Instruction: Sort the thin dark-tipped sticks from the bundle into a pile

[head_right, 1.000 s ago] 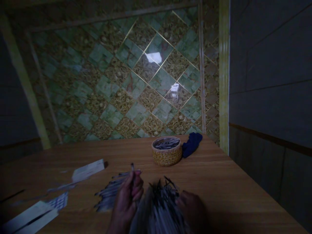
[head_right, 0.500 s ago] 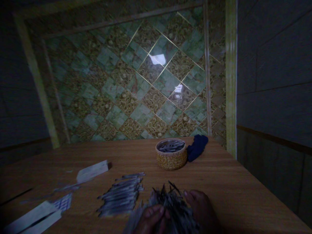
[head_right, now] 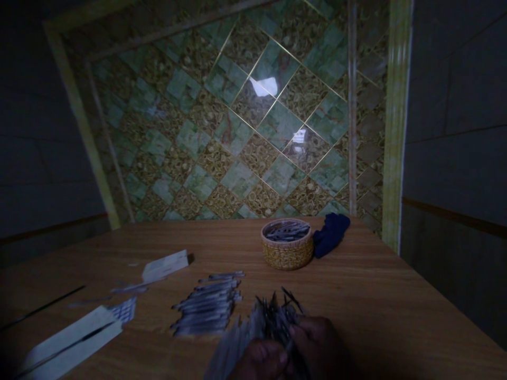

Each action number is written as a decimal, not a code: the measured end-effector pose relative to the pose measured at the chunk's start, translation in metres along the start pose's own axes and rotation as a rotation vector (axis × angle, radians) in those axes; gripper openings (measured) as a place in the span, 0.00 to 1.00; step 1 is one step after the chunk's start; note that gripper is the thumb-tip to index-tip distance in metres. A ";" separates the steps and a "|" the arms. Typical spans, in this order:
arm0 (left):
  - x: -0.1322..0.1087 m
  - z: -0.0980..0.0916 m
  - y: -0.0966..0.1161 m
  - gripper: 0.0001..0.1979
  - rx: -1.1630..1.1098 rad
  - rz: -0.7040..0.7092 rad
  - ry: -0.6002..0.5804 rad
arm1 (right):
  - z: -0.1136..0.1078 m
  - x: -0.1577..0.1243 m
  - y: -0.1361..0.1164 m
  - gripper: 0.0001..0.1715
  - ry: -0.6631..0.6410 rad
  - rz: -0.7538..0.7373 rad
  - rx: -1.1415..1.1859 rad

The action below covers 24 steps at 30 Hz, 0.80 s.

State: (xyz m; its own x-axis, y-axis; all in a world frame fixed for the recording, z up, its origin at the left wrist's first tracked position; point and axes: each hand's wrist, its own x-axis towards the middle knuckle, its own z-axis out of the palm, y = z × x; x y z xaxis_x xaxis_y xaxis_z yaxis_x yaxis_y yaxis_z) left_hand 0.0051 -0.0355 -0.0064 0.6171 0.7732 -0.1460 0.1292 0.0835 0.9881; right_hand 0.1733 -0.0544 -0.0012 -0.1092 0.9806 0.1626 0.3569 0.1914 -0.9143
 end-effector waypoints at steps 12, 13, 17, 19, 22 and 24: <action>-0.013 0.001 0.012 0.29 0.028 -0.033 -0.010 | -0.010 -0.004 0.009 0.12 -0.157 0.091 0.160; -0.013 0.002 0.012 0.29 0.015 -0.020 -0.024 | -0.009 -0.004 0.008 0.12 -0.105 0.087 0.127; -0.017 0.005 0.016 0.27 0.012 -0.015 -0.043 | -0.010 -0.005 0.004 0.14 -0.103 0.027 0.136; -0.020 0.006 0.018 0.27 0.030 -0.038 -0.002 | -0.010 -0.006 0.005 0.11 -0.201 0.022 0.231; -0.020 0.006 0.019 0.28 0.037 -0.040 0.034 | -0.009 -0.006 0.007 0.14 -0.229 0.068 0.273; -0.020 0.006 0.020 0.29 0.024 -0.063 0.001 | -0.008 -0.007 0.008 0.12 -0.152 0.083 0.173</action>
State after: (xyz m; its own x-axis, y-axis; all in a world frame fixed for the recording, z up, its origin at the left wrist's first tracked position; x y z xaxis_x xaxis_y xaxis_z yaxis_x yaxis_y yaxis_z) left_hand -0.0002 -0.0532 0.0158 0.6062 0.7676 -0.2079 0.1863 0.1170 0.9755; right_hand 0.1839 -0.0588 -0.0072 -0.2291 0.9726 0.0389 0.2077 0.0879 -0.9742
